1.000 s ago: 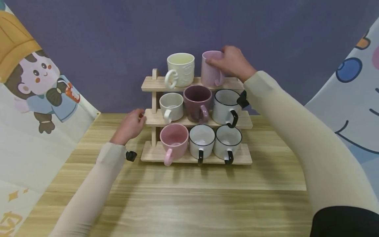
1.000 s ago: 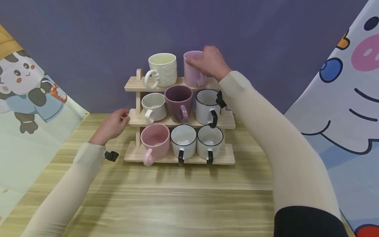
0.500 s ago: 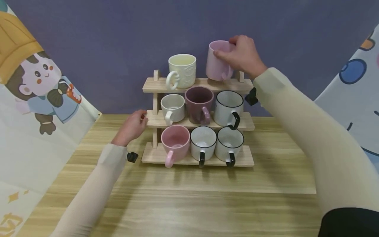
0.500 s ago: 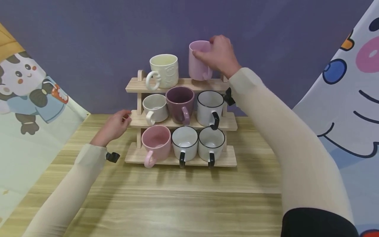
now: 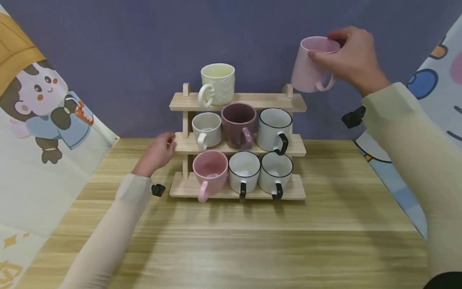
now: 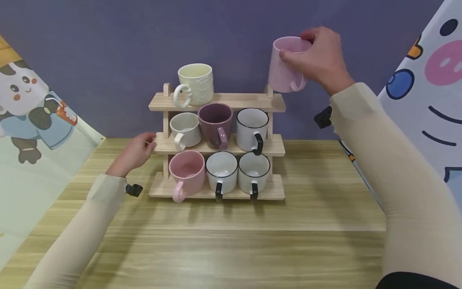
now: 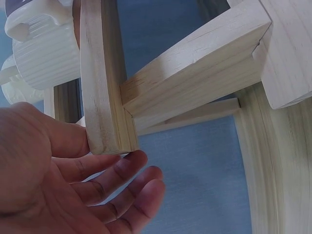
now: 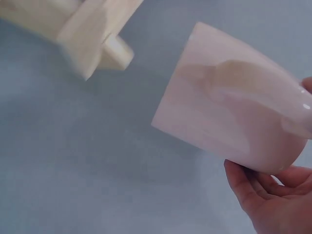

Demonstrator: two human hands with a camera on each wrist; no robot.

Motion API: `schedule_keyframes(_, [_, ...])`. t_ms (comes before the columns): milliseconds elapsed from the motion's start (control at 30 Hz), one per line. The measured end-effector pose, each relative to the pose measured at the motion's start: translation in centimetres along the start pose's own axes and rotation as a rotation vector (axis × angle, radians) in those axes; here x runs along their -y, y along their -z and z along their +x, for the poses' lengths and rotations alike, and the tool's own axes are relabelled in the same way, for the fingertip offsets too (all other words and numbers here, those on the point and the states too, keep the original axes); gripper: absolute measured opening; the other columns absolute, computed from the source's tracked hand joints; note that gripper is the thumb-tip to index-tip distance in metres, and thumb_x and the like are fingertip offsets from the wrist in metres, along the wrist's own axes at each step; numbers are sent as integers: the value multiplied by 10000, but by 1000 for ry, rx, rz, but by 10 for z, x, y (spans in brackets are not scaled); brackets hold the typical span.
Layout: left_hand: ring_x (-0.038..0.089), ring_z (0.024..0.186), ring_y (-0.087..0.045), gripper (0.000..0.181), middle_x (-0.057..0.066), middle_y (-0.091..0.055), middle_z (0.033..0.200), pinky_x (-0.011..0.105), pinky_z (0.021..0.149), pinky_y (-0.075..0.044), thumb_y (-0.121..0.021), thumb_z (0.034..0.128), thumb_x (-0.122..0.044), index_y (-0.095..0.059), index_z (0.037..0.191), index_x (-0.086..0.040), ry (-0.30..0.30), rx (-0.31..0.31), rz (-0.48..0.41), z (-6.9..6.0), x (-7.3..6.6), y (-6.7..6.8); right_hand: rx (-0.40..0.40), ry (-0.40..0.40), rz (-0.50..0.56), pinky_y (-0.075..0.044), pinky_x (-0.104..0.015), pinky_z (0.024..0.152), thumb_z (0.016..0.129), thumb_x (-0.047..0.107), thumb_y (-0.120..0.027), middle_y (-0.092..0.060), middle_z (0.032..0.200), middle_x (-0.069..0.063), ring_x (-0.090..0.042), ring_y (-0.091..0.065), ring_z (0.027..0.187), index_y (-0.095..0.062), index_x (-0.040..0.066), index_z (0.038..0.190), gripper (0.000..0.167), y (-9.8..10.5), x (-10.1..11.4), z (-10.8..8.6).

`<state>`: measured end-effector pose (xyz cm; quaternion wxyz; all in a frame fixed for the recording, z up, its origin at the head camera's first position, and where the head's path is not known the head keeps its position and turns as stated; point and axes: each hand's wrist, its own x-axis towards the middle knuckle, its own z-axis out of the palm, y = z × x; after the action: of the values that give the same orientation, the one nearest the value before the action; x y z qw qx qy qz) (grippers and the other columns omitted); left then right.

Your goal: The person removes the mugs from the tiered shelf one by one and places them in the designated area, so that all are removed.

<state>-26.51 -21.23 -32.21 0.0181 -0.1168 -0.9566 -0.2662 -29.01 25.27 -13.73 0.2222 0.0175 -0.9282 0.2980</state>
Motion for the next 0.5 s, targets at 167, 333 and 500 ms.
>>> schedule_keyframes(167, [391, 1085, -490, 412, 281, -494, 1204, 519, 906, -409, -401, 1000, -111, -390, 1355, 100, 8, -8, -8, -1, 3, 1, 31, -36, -40, -408, -474, 977, 814, 510, -639, -373, 1423, -147, -324, -376, 1189, -374, 65, 1441, 812, 6, -26, -7])
schedule_keyframes(333, [389, 1080, -492, 413, 277, -493, 1206, 518, 904, -411, -403, 1001, -116, -392, 1356, 95, 19, -12, -15, -3, 5, 2, 95, -78, -71, -406, -576, 929, 805, 555, -630, -375, 1412, -198, -376, -388, 1178, -343, 31, 1447, 877, 5, -50, -16])
schedule_keyframes(500, [384, 1067, -498, 420, 278, -484, 1213, 512, 889, -419, -388, 1008, -123, -377, 1366, 95, 34, 6, -21, -4, 6, 2, 145, -127, -84, -395, -612, 911, 802, 597, -609, -352, 1424, -237, -413, -380, 1190, -310, 5, 1454, 930, -1, -76, -25])
